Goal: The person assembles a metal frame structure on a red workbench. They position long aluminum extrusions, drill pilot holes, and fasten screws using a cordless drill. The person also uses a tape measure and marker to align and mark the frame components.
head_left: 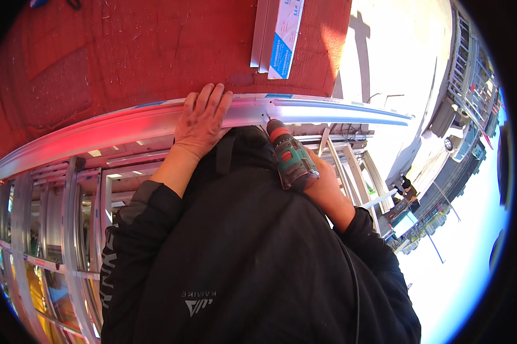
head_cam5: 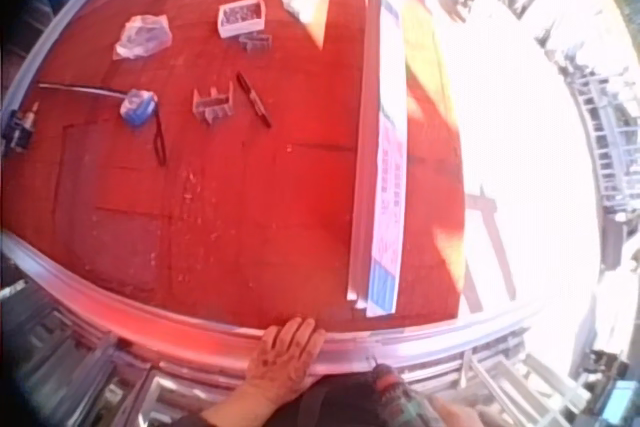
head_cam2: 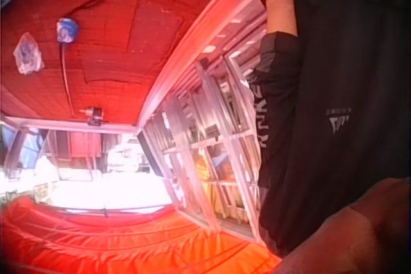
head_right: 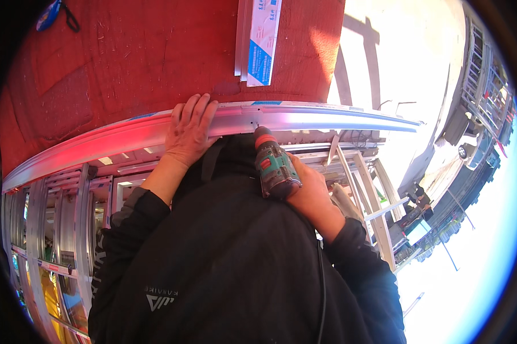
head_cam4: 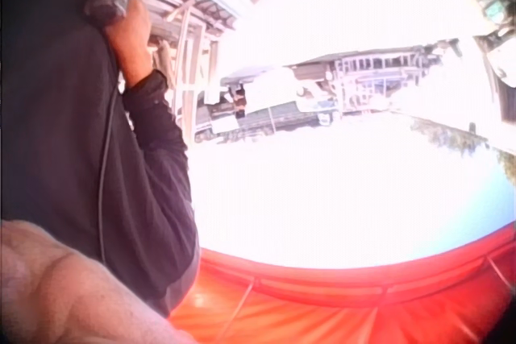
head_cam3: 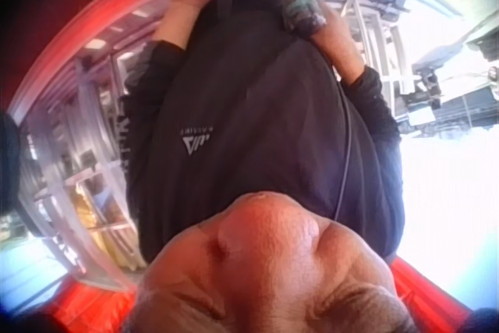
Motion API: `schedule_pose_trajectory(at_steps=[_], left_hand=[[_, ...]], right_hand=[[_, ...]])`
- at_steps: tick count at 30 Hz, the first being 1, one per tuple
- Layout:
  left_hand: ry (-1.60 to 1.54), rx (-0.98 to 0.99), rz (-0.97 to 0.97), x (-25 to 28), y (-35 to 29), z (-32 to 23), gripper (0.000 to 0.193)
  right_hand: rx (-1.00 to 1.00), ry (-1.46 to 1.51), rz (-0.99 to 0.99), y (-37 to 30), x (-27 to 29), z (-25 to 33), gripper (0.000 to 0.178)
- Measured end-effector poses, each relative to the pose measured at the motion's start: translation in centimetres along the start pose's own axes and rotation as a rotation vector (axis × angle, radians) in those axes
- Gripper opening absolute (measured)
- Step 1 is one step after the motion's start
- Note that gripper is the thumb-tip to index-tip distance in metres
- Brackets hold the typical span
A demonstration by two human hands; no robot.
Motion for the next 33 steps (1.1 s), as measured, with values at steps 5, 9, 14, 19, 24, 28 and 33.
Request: schedule_pose_trajectory(at_steps=[5, 9, 14, 19, 24, 28, 33], left_hand=[[-0.009, 0.008, 0.017, -0.2, -0.2, 0.0, 0.094], [0.007, -0.002, 0.0, -0.4, -0.1, 0.1, 0.093], [0.052, -0.006, 0.027, -0.5, 0.0, -0.1, 0.089], [0.094, -0.01, 0.039, -0.3, 0.3, -0.4, 0.086], [0.124, -0.038, 0.02, -0.1, 0.5, -0.7, 0.084], [0.121, -0.039, 0.008, -0.1, 0.5, -0.7, 0.084], [0.139, -0.049, -0.002, -0.1, 0.5, -0.7, 0.084]], right_hand=[[-0.025, 0.255, -0.089, -1.0, -2.0, -2.0, 0.059], [-0.058, 0.498, -0.093, -1.4, -4.2, -4.7, 0.05], [-0.072, 0.765, -0.121, -2.5, -6.2, -6.3, 0.047], [-0.101, 0.701, -0.199, -2.4, -8.4, -7.4, 0.049], [-0.071, 0.648, -0.261, -2.6, -9.4, -7.7, 0.048], [-0.211, 1.116, -0.269, -2.4, -10.6, -8.5, 0.047], [-0.021, 0.732, -0.277, -3.0, -9.4, -7.5, 0.047]])
Point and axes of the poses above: each hand's wrist, its own y-axis towards the middle knuckle, its own x-axis out of the back of the hand, z = x × y, the point moved 7 cm from there along y, towards the middle knuckle, and after that the axes turned 6 degrees about -z, right-handed, at the moved point
